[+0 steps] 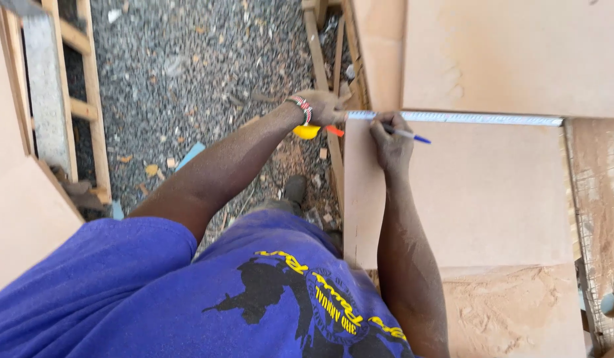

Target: Measuring, marking, and cutting wooden boards using a tape measure, pen, and circular saw in a workshop setting.

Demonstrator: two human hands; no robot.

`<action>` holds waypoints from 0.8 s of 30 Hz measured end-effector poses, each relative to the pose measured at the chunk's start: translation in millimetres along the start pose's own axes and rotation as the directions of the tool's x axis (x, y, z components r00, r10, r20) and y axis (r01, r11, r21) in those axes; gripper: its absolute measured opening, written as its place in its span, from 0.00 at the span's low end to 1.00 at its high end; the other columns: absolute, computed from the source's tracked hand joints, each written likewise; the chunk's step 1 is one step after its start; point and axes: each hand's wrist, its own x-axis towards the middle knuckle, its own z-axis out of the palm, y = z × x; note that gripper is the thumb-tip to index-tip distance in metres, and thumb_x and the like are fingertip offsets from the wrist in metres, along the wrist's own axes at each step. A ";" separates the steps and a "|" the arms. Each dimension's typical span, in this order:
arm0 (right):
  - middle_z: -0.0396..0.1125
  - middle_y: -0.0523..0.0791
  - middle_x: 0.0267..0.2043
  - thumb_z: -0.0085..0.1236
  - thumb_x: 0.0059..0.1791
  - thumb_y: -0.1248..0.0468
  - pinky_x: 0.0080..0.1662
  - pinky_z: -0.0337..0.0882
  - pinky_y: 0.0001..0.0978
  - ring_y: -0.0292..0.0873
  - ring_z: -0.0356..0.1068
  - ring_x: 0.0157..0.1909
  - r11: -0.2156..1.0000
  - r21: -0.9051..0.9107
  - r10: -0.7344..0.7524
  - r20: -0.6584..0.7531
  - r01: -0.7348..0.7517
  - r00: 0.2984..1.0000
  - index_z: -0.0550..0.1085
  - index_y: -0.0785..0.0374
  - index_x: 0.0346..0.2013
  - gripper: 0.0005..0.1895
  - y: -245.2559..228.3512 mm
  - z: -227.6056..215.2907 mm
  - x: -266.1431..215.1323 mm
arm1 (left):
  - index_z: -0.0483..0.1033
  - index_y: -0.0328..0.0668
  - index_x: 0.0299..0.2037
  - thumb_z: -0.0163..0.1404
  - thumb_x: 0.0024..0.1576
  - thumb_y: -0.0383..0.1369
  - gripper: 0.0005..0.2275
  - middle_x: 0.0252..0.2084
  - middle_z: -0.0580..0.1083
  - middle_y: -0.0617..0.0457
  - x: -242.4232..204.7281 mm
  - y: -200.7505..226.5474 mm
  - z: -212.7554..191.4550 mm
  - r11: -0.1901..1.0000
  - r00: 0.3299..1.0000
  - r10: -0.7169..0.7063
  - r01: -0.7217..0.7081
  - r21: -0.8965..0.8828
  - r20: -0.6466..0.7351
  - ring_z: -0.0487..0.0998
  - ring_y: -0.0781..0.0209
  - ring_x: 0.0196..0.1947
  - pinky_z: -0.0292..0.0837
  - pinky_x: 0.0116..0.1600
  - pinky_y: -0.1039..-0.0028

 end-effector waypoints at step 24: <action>0.92 0.52 0.53 0.55 0.59 0.47 0.60 0.80 0.37 0.46 0.87 0.54 0.809 0.024 0.510 0.468 -0.587 0.722 0.87 0.63 0.58 0.26 -105.9 -188.5 -166.6 | 0.53 0.47 0.83 0.64 0.52 0.39 0.47 0.55 0.81 0.51 -23.3 214.1 90.7 0.794 0.994 0.032 0.041 -0.607 0.108 0.84 0.56 0.50 0.81 0.54 0.63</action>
